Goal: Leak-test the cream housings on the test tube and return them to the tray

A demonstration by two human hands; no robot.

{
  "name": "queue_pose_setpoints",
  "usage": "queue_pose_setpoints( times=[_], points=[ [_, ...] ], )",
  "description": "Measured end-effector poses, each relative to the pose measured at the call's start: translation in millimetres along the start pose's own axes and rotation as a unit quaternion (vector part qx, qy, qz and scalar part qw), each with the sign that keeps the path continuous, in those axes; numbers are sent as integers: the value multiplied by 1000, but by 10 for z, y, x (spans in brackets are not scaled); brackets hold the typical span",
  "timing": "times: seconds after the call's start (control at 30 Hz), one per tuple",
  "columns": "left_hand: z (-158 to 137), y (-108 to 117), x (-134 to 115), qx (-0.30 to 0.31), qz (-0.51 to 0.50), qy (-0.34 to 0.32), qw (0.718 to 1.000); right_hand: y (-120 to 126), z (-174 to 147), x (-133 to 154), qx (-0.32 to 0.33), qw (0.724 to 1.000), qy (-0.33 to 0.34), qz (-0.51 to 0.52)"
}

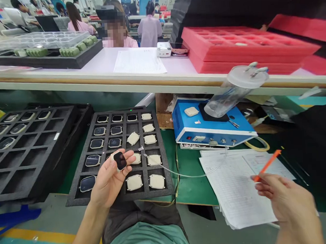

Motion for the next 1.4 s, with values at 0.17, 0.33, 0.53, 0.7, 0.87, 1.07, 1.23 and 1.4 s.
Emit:
queue_pose_setpoints(
  times=[0.17,0.33,0.53,0.7,0.87,1.07,1.23,1.4],
  points=[
    [40,-67,24,18,-23,41,999,-578,-329,649,-79,987,-28,137],
    [-13,-156,34,13,-39,40,998,-1963,-931,1476,85,953,17,289],
    [-150,-275,117,33,-86,63,994,-2534,-1322,1987,192,909,83,360],
    [-174,-331,157,31,-97,67,993,-2509,-1368,2046,223,894,108,374],
    [-175,-360,195,31,-95,75,992,-2457,-1371,2061,224,890,135,372],
    [-190,-374,217,25,-89,76,993,-2409,-1345,2096,226,893,142,362],
    [-216,-374,230,10,-71,73,995,-2383,-1346,2089,234,895,149,350],
    [-252,-373,243,11,-44,60,997,-2354,-1361,2069,237,897,159,337]
  ],
)
Point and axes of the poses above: each hand's wrist, its own z-axis towards the middle knuckle, its own y-axis out of the back of the hand, x = y × z, the point moved 5 cm from there along z, towards the middle knuckle, and after that the axes turned 14 degrees about y, right-handed, at the moved point
